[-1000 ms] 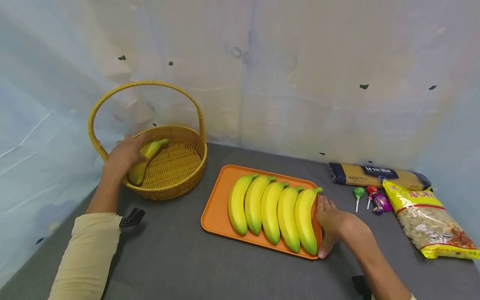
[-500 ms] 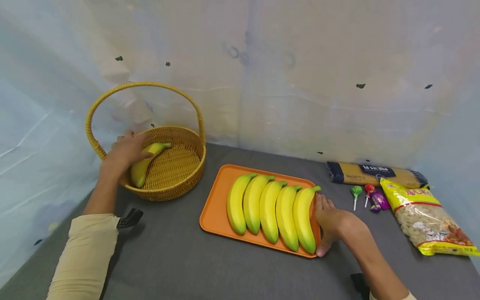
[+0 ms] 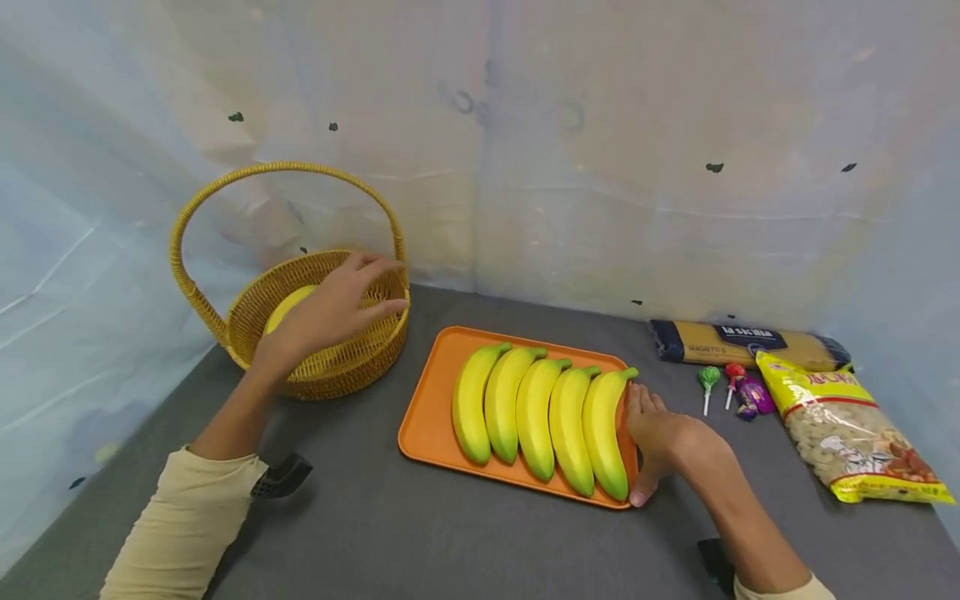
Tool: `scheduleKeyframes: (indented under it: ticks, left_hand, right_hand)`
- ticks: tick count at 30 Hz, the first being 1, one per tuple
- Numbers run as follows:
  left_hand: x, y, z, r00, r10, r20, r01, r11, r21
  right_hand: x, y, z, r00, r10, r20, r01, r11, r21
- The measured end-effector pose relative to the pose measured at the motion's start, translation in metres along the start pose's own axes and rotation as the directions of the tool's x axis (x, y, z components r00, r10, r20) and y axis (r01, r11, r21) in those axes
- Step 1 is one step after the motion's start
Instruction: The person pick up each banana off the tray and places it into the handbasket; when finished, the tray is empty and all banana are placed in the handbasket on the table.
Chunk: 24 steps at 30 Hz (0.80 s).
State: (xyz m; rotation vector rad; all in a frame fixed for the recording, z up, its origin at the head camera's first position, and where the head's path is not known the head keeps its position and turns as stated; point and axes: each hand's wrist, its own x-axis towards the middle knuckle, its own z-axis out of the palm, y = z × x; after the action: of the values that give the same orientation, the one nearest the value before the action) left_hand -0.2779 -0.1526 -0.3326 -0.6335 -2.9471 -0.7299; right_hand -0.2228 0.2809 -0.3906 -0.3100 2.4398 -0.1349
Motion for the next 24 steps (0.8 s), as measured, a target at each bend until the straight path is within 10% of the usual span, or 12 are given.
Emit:
scheduleKeyframes:
  ticks: [6,13,24]
  left_hand:
    - [0.005,0.038,0.056,0.981,0.126,0.149,-0.118,0.991,-0.061]
    - [0.006,0.041,0.11,0.941,0.107,0.32,-0.079,0.992,-0.101]
    - [0.01,0.04,0.122,0.938,0.076,0.337,-0.028,0.989,-0.144]
  right_hand:
    - [0.0,0.001,-0.001,1.0,0.0,0.001,0.0,1.0,0.009]
    - [-0.001,0.0,0.002,1.0,-0.007,0.005,0.007,0.999,0.033]
    - [-0.001,0.001,0.0,1.0,-0.004,0.007,0.003,1.0,0.023]
